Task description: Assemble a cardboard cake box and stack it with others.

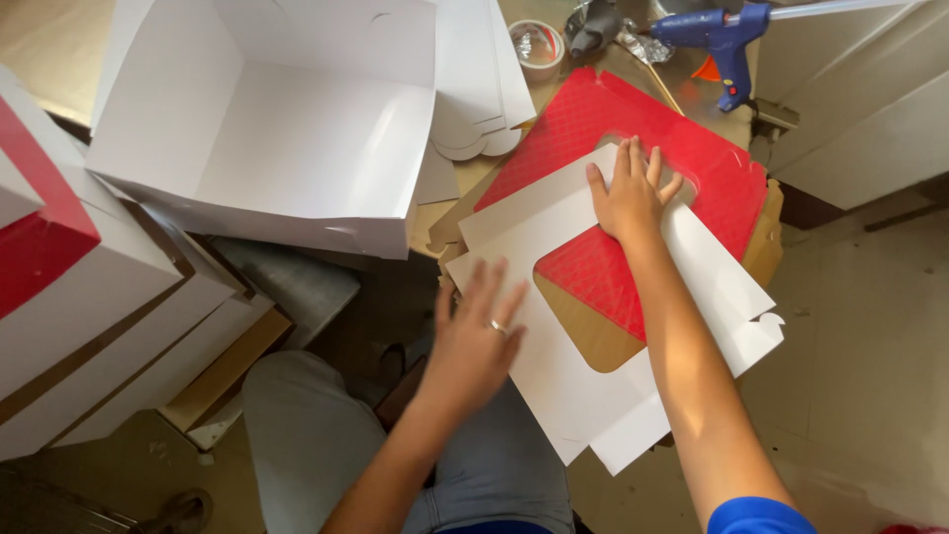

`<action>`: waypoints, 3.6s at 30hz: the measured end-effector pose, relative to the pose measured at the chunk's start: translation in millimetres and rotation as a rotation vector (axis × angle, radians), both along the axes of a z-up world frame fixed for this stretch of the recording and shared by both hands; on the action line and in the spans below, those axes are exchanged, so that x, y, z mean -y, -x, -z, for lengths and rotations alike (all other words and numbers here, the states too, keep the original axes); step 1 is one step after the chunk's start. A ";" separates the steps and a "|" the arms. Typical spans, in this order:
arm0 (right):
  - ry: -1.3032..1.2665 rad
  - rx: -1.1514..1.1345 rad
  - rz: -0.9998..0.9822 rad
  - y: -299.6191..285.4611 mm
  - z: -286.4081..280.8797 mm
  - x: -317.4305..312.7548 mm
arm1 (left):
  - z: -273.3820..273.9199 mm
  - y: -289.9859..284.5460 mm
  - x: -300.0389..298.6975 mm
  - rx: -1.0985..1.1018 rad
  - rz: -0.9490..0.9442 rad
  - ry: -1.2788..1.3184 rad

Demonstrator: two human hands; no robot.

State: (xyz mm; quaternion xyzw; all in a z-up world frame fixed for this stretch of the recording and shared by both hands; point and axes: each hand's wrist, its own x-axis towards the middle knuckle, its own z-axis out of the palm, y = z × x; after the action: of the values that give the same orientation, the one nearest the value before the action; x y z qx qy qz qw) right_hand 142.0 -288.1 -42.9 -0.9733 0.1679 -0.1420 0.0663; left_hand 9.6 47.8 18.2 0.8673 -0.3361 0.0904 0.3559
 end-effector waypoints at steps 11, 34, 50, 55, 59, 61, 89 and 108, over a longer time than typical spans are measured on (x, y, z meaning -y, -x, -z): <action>0.128 0.329 -0.268 25.8 -23.8 -24.2 | 15.3 -54.8 -25.6 0.157 -0.219 -0.019; -0.553 -0.368 -0.628 122.6 -113.1 -179.6 | 45.2 -68.8 -29.1 -0.438 -0.304 0.671; -0.814 -0.386 -0.670 108.5 -86.6 -158.2 | 33.6 -97.2 -26.8 -0.088 -0.132 0.505; -0.545 -0.334 -1.030 116.3 -120.2 -137.4 | 13.0 -98.9 -40.6 -0.685 -0.059 0.519; -0.469 -0.456 -0.974 127.5 -165.9 -126.4 | 1.1 -73.8 -49.8 -0.286 0.132 0.616; -0.382 -0.515 -0.896 133.8 -176.9 -123.1 | -3.9 -68.1 -50.1 -0.225 0.156 0.626; -0.077 0.147 -0.658 186.3 -165.1 -98.3 | -43.5 -28.3 -27.7 -0.050 0.415 0.158; -0.537 0.904 -0.526 199.1 -172.4 -21.9 | -44.1 -39.7 -45.4 -0.119 0.341 0.420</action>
State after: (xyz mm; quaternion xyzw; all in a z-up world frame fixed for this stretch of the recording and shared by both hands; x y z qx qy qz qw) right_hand -57.1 -266.2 129.5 -0.7742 -0.0941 -0.4742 0.4085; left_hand 49.3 93.1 62.2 0.7089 -0.4299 0.0459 0.5573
